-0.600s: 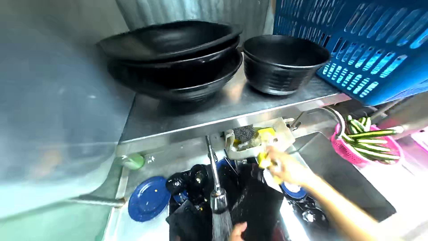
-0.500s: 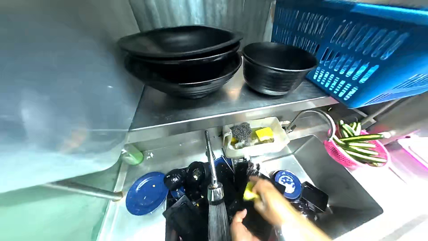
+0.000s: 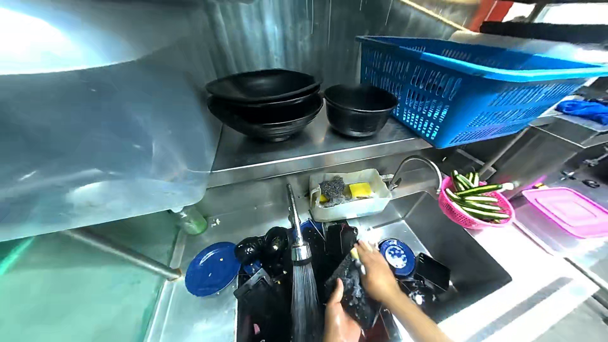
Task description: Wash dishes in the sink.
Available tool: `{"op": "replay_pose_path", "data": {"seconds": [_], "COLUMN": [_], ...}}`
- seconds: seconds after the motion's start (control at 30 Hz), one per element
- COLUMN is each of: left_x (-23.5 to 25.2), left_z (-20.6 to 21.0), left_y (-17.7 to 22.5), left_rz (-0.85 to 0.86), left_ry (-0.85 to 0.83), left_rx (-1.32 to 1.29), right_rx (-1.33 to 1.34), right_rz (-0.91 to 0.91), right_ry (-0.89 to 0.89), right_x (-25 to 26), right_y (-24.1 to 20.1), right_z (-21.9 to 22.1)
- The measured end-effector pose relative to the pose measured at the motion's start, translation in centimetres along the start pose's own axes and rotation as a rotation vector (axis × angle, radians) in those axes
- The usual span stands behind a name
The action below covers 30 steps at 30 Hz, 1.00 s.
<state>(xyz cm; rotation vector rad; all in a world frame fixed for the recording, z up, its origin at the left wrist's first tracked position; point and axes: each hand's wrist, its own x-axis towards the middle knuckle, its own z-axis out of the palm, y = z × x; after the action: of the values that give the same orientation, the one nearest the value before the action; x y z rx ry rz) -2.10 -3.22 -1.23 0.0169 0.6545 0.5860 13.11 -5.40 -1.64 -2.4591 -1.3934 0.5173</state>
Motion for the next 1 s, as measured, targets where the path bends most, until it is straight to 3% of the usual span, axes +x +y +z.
{"op": "replay_pose_path", "data": {"seconds": [0.17,0.27,0.33,0.4,0.5,0.57,0.63,0.7,0.83,0.9,1.0], "left_x": [1.8,1.8,1.7,1.9,1.9,2.0,2.5,2.8,1.4,0.8,1.7], "left_z": [0.5,1.7,2.0,2.1,2.2,2.4,2.2,2.3,2.0,3.6,2.9], "left_y": [0.4,0.9,0.6,0.2,-0.5,-1.0,-1.6,-2.7,-2.2,-1.6,-3.8], "left_rz": [0.101,0.106,0.104,0.108,0.077,0.015,-0.075,-0.104,0.058,-0.045,-0.345], "left_ry": [-0.125,0.004,0.094,0.154,0.191,0.224,0.229,0.184,-0.118,-0.076,-0.042], "left_rx": [0.050,0.127,0.178,0.192,0.186,0.225,0.264,0.294,0.480,0.370,0.081], "right_rx": [0.256,0.115,0.033,0.127,0.533,0.880,1.055,1.102,0.919,0.909,1.025], "right_rz": [-0.197,-0.236,-0.107,0.045,0.223,0.337,0.374,0.405,0.309,0.274,0.301], "right_ry": [-0.049,0.057,0.192,0.331,0.556,0.715,0.808,0.770,0.502,0.519,0.636], "right_x": [-5.9,-5.6,-3.5,-0.9,0.3,-0.1,-1.4,-3.5,-8.0,-7.5,-3.8], "right_y": [-4.2,-2.0,0.7,2.7,2.9,1.1,-1.4,-4.2,-7.2,-7.0,-5.8], "right_z": [2.2,1.4,-0.4,-3.1,-5.1,-4.8,-4.3,-3.2,0.8,-0.4,-5.1]}}
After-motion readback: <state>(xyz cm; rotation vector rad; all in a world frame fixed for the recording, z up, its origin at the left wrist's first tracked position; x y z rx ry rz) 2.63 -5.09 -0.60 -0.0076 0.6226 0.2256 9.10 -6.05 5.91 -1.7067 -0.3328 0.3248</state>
